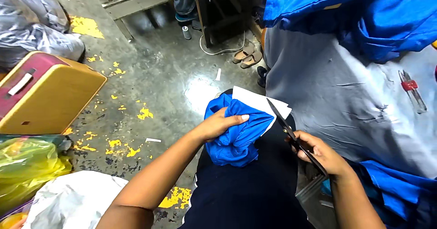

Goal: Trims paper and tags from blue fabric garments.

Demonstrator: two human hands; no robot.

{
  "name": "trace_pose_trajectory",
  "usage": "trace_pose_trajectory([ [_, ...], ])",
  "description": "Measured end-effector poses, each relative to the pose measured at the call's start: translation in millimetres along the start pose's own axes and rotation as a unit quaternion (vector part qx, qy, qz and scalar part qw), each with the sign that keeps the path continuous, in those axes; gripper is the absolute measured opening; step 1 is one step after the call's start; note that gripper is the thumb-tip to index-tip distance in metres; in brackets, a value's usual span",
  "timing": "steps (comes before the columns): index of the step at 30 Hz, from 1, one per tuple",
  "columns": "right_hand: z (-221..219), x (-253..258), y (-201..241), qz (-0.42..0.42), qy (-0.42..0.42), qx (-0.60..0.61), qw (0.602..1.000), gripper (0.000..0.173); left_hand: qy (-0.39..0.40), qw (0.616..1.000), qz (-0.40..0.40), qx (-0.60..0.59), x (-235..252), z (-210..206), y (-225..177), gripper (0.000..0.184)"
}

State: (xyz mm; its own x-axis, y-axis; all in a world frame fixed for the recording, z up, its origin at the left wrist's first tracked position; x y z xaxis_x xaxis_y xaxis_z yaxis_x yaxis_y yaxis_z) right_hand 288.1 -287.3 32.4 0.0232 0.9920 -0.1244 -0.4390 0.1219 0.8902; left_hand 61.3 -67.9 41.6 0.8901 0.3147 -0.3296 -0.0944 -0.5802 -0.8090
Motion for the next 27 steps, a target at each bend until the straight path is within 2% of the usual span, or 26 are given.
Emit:
trace_pose_trajectory([
  [4, 7.8, -4.1, 1.7, -0.008, 0.026, -0.012, 1.0, 0.064, 0.029, 0.999, 0.027, 0.034, 0.6, 7.8, -8.1, 0.02],
  [11, 4.5, -1.9, 2.8, -0.005, 0.003, 0.004, 1.0, 0.05, 0.051, 0.998, 0.045, 0.011, 7.7, 18.5, -8.1, 0.019],
  [15, 11.5, -2.9, 3.3, -0.006, 0.036, -0.001, 0.999, 0.052, 0.073, 0.995, 0.067, 0.008, 10.3, 23.3, -8.3, 0.018],
  [19, 8.5, -1.4, 7.6, -0.004, 0.071, -0.005, 0.997, 0.064, 0.134, 0.986, 0.087, 0.054, 13.7, 18.1, -15.8, 0.015],
  [27, -0.8, -4.7, 7.4, -0.007, 0.038, 0.004, 0.999, 0.051, 0.151, 0.98, 0.106, 0.079, 17.0, 16.3, -23.7, 0.015],
])
Point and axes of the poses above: each hand's wrist, its own x-axis towards the middle knuckle, its own z-axis out of the back of the hand, y = z × x, the point moved 1 cm from there along x, towards the middle knuckle, and after that the axes turned 9 degrees about -x, right-handed, at the moved point
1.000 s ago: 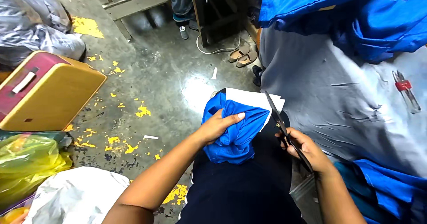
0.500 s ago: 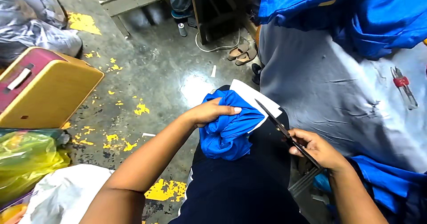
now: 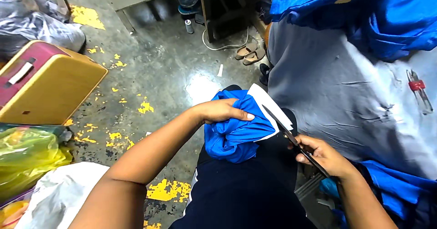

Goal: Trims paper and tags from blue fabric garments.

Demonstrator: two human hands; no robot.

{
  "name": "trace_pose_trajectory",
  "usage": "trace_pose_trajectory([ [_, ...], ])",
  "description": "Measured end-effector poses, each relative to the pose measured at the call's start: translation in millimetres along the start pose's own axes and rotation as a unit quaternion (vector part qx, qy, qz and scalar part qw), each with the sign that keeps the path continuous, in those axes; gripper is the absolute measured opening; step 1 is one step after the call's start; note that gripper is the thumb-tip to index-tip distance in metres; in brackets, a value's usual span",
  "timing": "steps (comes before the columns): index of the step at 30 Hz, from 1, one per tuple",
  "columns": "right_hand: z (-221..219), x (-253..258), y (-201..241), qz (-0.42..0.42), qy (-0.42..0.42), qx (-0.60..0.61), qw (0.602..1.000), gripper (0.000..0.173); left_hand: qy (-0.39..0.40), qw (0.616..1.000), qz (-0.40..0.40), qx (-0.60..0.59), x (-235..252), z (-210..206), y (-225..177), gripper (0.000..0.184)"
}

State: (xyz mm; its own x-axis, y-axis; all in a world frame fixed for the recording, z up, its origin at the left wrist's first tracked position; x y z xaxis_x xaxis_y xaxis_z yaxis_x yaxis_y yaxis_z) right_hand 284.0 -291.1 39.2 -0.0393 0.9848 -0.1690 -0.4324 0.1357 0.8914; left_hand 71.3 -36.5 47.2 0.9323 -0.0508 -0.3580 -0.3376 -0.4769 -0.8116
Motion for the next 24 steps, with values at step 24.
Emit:
trace_pose_trajectory([
  [24, -28.1, 3.2, -6.3, 0.004, -0.039, 0.058, 0.998, 0.043, 0.004, 0.998, -0.056, -0.025, 5.3, -2.4, 12.9, 0.018],
])
Point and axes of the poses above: each hand's wrist, its own x-axis towards the middle knuckle, its own z-axis out of the back of the hand, y = z × x, the point moved 1 cm from there along x, towards the middle knuckle, and after that the axes turned 9 degrees about -x, right-handed, at the moved point
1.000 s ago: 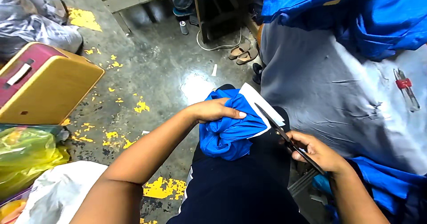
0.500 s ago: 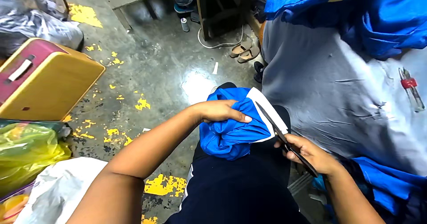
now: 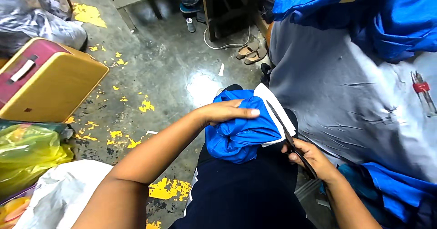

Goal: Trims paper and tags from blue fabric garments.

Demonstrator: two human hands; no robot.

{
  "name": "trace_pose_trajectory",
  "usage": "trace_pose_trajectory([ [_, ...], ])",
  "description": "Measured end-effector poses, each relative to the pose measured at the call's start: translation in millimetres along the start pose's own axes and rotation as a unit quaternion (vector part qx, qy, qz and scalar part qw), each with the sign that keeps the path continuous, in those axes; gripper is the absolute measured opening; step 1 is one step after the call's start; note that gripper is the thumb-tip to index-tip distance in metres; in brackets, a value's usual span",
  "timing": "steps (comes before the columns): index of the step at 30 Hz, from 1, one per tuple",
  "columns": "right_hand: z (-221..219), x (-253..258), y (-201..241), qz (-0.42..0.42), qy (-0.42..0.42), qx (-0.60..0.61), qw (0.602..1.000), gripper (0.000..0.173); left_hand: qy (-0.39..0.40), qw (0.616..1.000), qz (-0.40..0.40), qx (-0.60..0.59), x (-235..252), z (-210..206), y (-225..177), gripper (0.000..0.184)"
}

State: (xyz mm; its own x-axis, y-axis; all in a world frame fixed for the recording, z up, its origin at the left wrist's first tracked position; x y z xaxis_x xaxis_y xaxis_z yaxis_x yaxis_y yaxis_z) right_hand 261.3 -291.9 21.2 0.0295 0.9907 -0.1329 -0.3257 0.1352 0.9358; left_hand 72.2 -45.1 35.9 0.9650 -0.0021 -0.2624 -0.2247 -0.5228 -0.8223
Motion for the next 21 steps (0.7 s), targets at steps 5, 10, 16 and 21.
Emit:
trace_pose_trajectory([
  [5, -5.1, -4.0, -4.1, -0.02, -0.022, -0.01, 1.0, 0.044, -0.153, 0.987, -0.043, 0.005, 0.1, -7.3, 6.8, 0.011],
  [10, -10.2, -4.2, -3.3, -0.039, -0.013, 0.004, 0.999, 0.042, -0.169, 0.975, -0.067, 0.13, -1.9, -7.0, 4.6, 0.018],
  [16, -27.1, -2.3, -1.8, -0.026, -0.047, 0.033, 0.998, 0.043, -0.141, 0.974, -0.093, 0.152, -3.2, -15.5, 0.4, 0.018],
  [21, -31.1, -2.1, -3.5, -0.013, -0.076, 0.018, 0.997, 0.038, -0.127, 0.967, -0.134, 0.173, -5.2, -15.1, -0.8, 0.015],
])
Point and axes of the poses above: each hand's wrist, its own x-axis towards the middle knuckle, its own z-axis out of the back of the hand, y = z × x, the point moved 1 cm from there along x, towards the middle knuckle, and after that the axes turned 9 degrees about -x, right-handed, at the moved point
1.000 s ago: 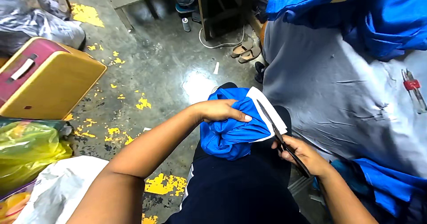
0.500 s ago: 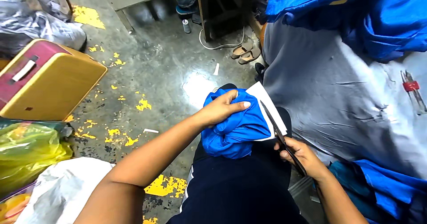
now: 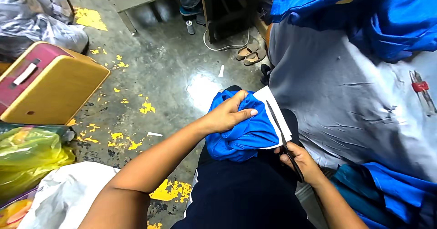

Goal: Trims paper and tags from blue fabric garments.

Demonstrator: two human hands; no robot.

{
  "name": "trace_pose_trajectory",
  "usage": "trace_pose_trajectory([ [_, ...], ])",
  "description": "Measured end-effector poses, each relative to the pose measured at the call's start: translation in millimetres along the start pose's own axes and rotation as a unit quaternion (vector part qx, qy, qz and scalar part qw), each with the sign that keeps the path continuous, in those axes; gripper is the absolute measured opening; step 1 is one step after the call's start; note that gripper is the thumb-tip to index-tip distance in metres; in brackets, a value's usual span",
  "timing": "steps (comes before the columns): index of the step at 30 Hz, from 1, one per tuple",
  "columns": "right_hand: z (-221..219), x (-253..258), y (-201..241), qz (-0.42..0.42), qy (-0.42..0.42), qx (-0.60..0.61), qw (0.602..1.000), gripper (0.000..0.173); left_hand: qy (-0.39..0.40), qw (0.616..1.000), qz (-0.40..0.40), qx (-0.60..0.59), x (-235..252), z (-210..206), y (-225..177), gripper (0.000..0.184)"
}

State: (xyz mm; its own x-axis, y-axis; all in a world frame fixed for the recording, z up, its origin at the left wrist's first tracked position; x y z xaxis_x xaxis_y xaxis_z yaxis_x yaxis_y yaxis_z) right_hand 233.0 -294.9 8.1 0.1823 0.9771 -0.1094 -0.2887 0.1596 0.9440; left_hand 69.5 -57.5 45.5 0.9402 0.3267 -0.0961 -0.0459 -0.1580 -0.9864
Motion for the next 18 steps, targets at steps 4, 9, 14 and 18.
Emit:
trace_pose_trajectory([
  [4, -5.7, -1.0, 1.2, 0.003, -0.006, 0.027, 1.0, 0.033, 0.006, 1.0, -0.005, 0.005, 2.1, -0.2, -1.3, 0.014],
  [9, -7.8, -0.3, 3.4, -0.004, 0.009, 0.041, 0.999, 0.037, 0.052, 0.997, -0.022, 0.057, 1.4, -0.4, -1.1, 0.016],
  [14, -15.9, 0.9, 5.0, -0.005, -0.014, 0.06, 0.998, 0.029, 0.055, 0.996, -0.026, 0.069, 1.0, 2.0, -1.4, 0.015],
  [18, -9.2, 2.1, 6.8, -0.041, 0.008, 0.066, 0.997, 0.032, 0.065, 0.992, -0.031, 0.107, 2.1, 7.9, -0.5, 0.016],
])
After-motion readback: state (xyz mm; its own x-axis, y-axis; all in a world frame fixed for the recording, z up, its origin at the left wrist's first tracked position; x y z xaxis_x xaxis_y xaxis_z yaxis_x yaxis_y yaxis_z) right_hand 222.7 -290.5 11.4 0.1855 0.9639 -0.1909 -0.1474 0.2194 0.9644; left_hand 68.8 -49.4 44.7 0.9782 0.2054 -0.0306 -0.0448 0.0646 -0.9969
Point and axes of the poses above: each hand's wrist, its own x-axis towards the middle knuckle, its own z-axis out of the back of the hand, y = z × x, the point moved 1 cm from there along x, towards the middle knuckle, and after that the axes turned 9 degrees about -x, right-handed, at the moved point
